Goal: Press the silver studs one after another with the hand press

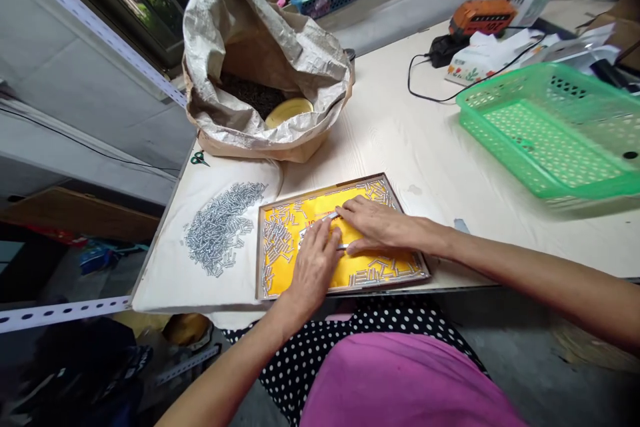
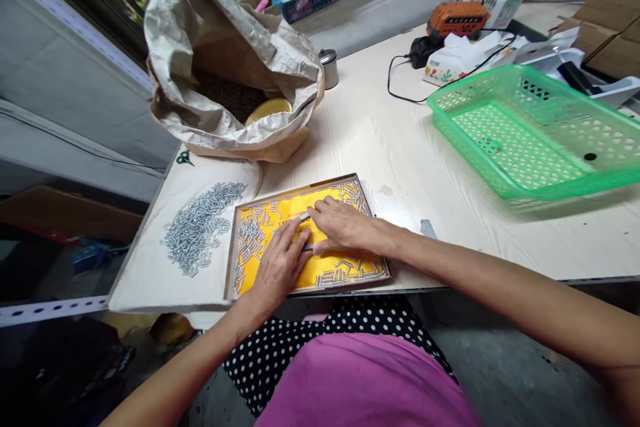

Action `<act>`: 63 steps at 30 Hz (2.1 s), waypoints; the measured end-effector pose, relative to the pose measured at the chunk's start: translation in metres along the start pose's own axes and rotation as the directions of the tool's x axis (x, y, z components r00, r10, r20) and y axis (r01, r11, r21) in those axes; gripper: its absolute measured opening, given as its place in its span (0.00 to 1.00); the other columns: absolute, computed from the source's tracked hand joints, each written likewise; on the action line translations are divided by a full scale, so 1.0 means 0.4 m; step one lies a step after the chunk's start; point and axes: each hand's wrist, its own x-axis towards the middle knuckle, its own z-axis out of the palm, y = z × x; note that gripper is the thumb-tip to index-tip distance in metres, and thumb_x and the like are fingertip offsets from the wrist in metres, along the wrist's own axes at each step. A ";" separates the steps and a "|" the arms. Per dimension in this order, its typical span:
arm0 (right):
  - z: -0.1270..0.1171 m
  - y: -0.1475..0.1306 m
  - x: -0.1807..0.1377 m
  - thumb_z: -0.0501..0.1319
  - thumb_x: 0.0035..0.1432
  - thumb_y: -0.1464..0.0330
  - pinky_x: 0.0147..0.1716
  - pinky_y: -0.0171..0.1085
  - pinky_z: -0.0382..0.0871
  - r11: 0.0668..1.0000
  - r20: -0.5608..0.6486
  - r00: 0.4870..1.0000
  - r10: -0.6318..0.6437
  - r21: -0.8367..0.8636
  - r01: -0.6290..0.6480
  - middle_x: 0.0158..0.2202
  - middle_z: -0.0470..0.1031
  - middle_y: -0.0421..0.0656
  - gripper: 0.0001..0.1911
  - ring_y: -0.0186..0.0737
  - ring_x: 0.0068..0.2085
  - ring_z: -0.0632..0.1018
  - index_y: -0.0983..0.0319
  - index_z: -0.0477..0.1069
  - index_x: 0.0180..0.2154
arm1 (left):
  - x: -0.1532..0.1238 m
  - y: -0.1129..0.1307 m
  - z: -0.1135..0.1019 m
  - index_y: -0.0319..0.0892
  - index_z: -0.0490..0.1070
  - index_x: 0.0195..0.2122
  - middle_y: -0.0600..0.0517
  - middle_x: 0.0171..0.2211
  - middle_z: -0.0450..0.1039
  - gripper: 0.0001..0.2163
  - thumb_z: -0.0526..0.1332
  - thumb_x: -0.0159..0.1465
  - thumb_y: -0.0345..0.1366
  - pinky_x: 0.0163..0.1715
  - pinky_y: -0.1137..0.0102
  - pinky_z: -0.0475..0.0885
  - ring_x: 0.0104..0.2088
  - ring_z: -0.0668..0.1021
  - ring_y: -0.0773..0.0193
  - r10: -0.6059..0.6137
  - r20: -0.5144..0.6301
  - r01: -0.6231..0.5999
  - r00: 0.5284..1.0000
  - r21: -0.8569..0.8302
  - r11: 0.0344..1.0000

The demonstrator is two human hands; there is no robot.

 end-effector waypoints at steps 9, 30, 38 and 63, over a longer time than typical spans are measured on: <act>0.008 0.060 0.091 0.52 0.67 0.74 0.38 0.42 0.61 0.975 -0.108 0.994 0.020 -0.220 -0.043 0.38 0.76 0.49 0.11 0.46 0.41 0.70 0.63 0.72 0.37 | -0.046 0.112 0.032 0.37 0.67 0.57 0.41 0.53 0.75 0.16 0.56 0.71 0.40 0.60 0.52 0.71 0.56 0.74 0.53 -0.084 -0.044 0.073 0.995 -0.222 0.972; 0.160 -0.056 -0.055 0.51 0.69 0.63 0.27 0.38 0.59 0.989 -0.129 0.991 0.031 0.147 -0.012 0.30 0.71 0.41 0.10 0.39 0.28 0.72 0.57 0.62 0.33 | -0.046 -0.091 -0.159 0.40 0.78 0.27 0.44 0.34 0.76 0.10 0.61 0.65 0.31 0.42 0.63 0.71 0.41 0.76 0.54 -0.364 0.331 0.307 0.871 0.211 0.928; 0.172 -0.053 -0.062 0.51 0.69 0.63 0.26 0.38 0.56 0.994 -0.169 0.985 0.031 0.111 -0.012 0.31 0.70 0.40 0.09 0.39 0.28 0.72 0.57 0.61 0.34 | -0.102 -0.339 -0.210 0.39 0.78 0.38 0.42 0.43 0.76 0.15 0.53 0.72 0.40 0.40 0.65 0.69 0.49 0.75 0.52 -0.789 -0.003 0.723 0.614 0.401 0.562; 0.132 -0.066 -0.058 0.50 0.70 0.65 0.27 0.38 0.54 0.998 -0.078 0.997 0.009 0.063 -0.004 0.34 0.72 0.43 0.10 0.39 0.30 0.72 0.59 0.64 0.36 | -0.087 -0.414 -0.197 0.36 0.77 0.34 0.41 0.39 0.78 0.11 0.54 0.63 0.28 0.41 0.67 0.70 0.43 0.78 0.55 -0.728 0.165 0.647 0.665 0.360 0.672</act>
